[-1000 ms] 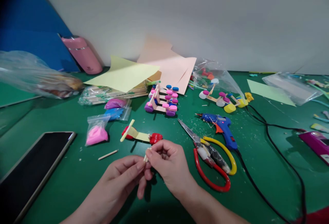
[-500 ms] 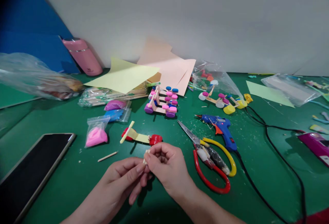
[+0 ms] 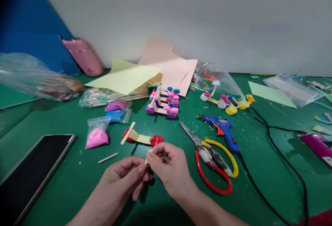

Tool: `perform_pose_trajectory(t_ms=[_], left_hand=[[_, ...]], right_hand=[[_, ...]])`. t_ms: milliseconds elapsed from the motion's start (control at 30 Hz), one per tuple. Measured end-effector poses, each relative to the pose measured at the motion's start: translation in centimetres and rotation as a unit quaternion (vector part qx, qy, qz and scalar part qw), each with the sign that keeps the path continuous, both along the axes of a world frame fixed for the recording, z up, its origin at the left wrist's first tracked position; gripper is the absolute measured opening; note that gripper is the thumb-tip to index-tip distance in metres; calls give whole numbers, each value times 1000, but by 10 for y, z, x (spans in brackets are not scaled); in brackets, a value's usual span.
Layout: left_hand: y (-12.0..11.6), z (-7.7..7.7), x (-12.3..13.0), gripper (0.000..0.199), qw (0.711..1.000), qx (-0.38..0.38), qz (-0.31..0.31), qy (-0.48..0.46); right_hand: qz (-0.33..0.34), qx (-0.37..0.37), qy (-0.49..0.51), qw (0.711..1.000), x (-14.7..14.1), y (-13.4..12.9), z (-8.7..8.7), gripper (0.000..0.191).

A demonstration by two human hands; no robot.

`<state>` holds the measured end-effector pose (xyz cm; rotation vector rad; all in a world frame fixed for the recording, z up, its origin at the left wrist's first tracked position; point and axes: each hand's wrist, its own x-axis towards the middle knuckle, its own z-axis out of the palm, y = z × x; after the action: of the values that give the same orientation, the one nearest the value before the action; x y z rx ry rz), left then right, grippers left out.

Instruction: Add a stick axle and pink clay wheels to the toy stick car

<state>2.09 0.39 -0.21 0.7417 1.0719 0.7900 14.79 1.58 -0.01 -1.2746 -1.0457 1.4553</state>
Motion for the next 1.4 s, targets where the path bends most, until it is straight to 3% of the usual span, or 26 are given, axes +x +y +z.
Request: perform_pose_trajectory(t_ms=[167,300,433,533,600,700,800,900,1000,1067,1167,1400], left_hand=[[0,1,-1,17,1000,13,14,-10],[1,4,-6,16,999,24,27,3],[3,6,-14,12,997,47,62,28],[5,5,-18,12,993,68,79,56],[5,5,-20,13,992,80,78,66],[5,3,-19,14,991,90,64,73],[4,3,-18,16,992,87,51,78],[3,4,-18,16,993,81,45,75],[3,5,-18,16,994,75,42,71],[2,5,-18,16,994,71,42,66],[1,4,-17,16,995,67,43,59],[1,3,-16,17,996,63,35,58]], right_hand=[[13,18,-25,999,3,1,0,20],[55,63,-152,985,15,3,3,15],[157,127,-363,910,24,1,3,13],[184,172,-471,845,25,0,0,13],[190,179,-497,827,22,0,-1,11],[187,170,-486,837,20,1,4,10],[158,142,-460,862,28,-1,13,12],[52,123,-481,867,54,-12,17,12],[-65,109,-535,835,89,-28,11,20],[-75,119,-578,804,108,-38,5,25],[-72,114,-605,785,127,-47,-3,27],[-170,80,-641,744,161,-24,-13,37]])
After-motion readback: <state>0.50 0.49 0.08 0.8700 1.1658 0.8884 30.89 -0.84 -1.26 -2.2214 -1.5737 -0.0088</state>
